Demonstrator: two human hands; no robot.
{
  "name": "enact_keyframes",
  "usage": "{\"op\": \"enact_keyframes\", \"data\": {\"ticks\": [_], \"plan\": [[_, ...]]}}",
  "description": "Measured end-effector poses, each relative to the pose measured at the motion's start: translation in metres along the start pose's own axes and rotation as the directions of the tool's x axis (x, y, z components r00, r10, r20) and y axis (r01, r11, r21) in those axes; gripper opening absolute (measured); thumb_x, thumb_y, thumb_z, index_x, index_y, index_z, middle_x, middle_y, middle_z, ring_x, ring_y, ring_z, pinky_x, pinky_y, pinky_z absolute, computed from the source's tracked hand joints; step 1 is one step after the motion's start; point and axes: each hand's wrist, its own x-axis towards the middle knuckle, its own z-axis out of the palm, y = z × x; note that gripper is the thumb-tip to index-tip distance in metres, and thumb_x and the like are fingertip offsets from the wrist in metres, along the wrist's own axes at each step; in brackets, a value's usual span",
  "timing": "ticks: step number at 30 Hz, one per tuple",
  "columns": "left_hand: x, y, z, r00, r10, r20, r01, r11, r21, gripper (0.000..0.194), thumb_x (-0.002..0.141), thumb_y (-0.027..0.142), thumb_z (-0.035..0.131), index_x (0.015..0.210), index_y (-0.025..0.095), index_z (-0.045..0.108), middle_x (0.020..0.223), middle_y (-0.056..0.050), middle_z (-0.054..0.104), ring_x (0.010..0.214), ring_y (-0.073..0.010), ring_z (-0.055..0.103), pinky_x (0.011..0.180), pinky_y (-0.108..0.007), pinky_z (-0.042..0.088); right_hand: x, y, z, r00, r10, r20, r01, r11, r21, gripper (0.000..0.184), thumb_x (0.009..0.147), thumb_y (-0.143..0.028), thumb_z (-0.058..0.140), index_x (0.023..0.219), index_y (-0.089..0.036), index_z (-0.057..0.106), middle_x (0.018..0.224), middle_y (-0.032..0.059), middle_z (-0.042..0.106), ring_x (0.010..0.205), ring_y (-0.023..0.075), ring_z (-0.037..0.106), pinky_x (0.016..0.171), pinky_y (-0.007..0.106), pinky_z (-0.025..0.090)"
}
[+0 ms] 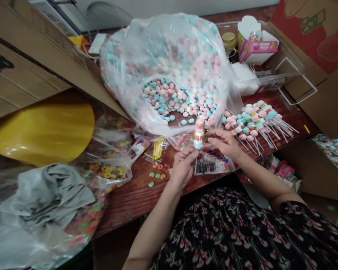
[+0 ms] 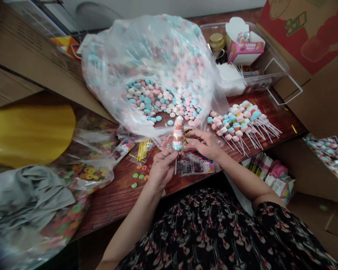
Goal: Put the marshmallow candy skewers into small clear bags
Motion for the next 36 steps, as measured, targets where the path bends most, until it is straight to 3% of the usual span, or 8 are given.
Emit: {"op": "enact_keyframes", "data": {"ticks": [5, 12, 14, 19, 22, 25, 33, 36], "plan": [[-0.006, -0.003, 0.002, 0.999, 0.021, 0.033, -0.023, 0.996, 0.081, 0.024, 0.067, 0.033, 0.081, 0.062, 0.014, 0.068, 0.059, -0.001, 0.062, 0.056, -0.0102, 0.053, 0.059, -0.023, 0.043, 0.007, -0.003, -0.007, 0.952, 0.122, 0.279, -0.190, 0.954, 0.233, 0.019, 0.081, -0.033, 0.063, 0.082, -0.015, 0.072, 0.072, -0.0009, 0.066, 0.065, 0.0114, 0.057, 0.063, 0.023, 0.047], [-0.003, -0.012, -0.009, 0.996, 0.082, 0.020, -0.084, 0.967, 0.239, 0.024, 0.075, 0.037, 0.074, 0.068, 0.014, 0.068, 0.060, -0.001, 0.064, 0.049, -0.0098, 0.054, 0.050, -0.022, 0.043, -0.010, 0.003, -0.008, 0.939, 0.125, 0.321, -0.122, 0.992, -0.030, 0.013, 0.080, -0.019, 0.059, 0.068, -0.015, 0.064, 0.060, -0.0048, 0.055, 0.058, 0.0079, 0.047, 0.058, 0.020, 0.037], [-0.003, -0.016, -0.014, 0.997, 0.082, 0.003, -0.079, 0.946, 0.313, 0.026, 0.078, 0.039, 0.071, 0.071, 0.015, 0.069, 0.057, 0.000, 0.062, 0.044, -0.0090, 0.051, 0.044, -0.021, 0.038, -0.019, 0.000, -0.008, 0.957, 0.094, 0.274, -0.077, 0.994, -0.073, 0.014, 0.081, -0.017, 0.057, 0.068, -0.016, 0.062, 0.063, -0.0041, 0.056, 0.060, 0.0088, 0.050, 0.061, 0.021, 0.039], [0.000, -0.023, -0.015, 0.991, 0.131, -0.015, -0.116, 0.921, 0.372, 0.024, 0.077, 0.036, 0.072, 0.066, 0.015, 0.068, 0.057, 0.002, 0.057, 0.046, -0.0054, 0.041, 0.045, -0.019, 0.032, -0.037, -0.019, 0.003, 0.985, -0.117, -0.128, 0.079, 0.961, -0.266, 0.014, 0.088, -0.020, 0.055, 0.080, -0.020, 0.067, 0.073, 0.0013, 0.065, 0.069, 0.0142, 0.057, 0.069, 0.028, 0.044], [0.001, -0.027, -0.005, 0.992, 0.124, -0.028, -0.109, 0.944, 0.312, 0.020, 0.074, 0.036, 0.074, 0.073, 0.016, 0.072, 0.064, 0.001, 0.061, 0.053, -0.0074, 0.045, 0.050, -0.019, 0.037, -0.039, -0.021, 0.018, 0.967, -0.250, -0.048, 0.194, 0.847, -0.494, 0.023, 0.090, -0.018, 0.049, 0.094, -0.020, 0.071, 0.081, 0.0060, 0.069, 0.076, 0.0176, 0.059, 0.074, 0.032, 0.045], [0.000, -0.029, 0.001, 0.992, 0.084, -0.094, -0.063, 0.978, 0.199, 0.023, 0.070, 0.039, 0.075, 0.076, 0.017, 0.072, 0.059, 0.003, 0.056, 0.051, -0.0073, 0.043, 0.048, -0.019, 0.034, -0.038, -0.014, 0.031, 0.976, -0.209, 0.062, 0.202, 0.760, -0.618, 0.033, 0.089, -0.015, 0.044, 0.109, -0.019, 0.071, 0.084, 0.0086, 0.069, 0.078, 0.0202, 0.061, 0.074, 0.034, 0.045], [-0.006, -0.034, -0.007, 0.994, 0.067, -0.081, -0.053, 0.984, 0.169, 0.024, 0.071, 0.039, 0.075, 0.077, 0.016, 0.072, 0.056, 0.004, 0.050, 0.048, -0.0060, 0.036, 0.047, -0.019, 0.027, -0.043, 0.000, 0.033, 0.987, -0.154, 0.053, 0.161, 0.971, -0.176, 0.042, 0.094, -0.017, 0.041, 0.132, -0.024, 0.057, 0.110, 0.0059, 0.071, 0.100, 0.0166, 0.066, 0.090, 0.032, 0.051], [-0.004, -0.036, -0.010, 0.994, 0.101, -0.047, -0.085, 0.961, 0.262, 0.021, 0.074, 0.038, 0.073, 0.078, 0.017, 0.072, 0.058, 0.003, 0.051, 0.051, -0.0076, 0.038, 0.050, -0.021, 0.030, -0.045, 0.001, 0.030, 0.993, -0.113, 0.026, 0.116, 0.971, -0.211, 0.048, 0.093, -0.019, 0.043, 0.141, -0.021, 0.047, 0.092, 0.0037, 0.072, 0.080, 0.0158, 0.065, 0.080, 0.030, 0.053]]}}
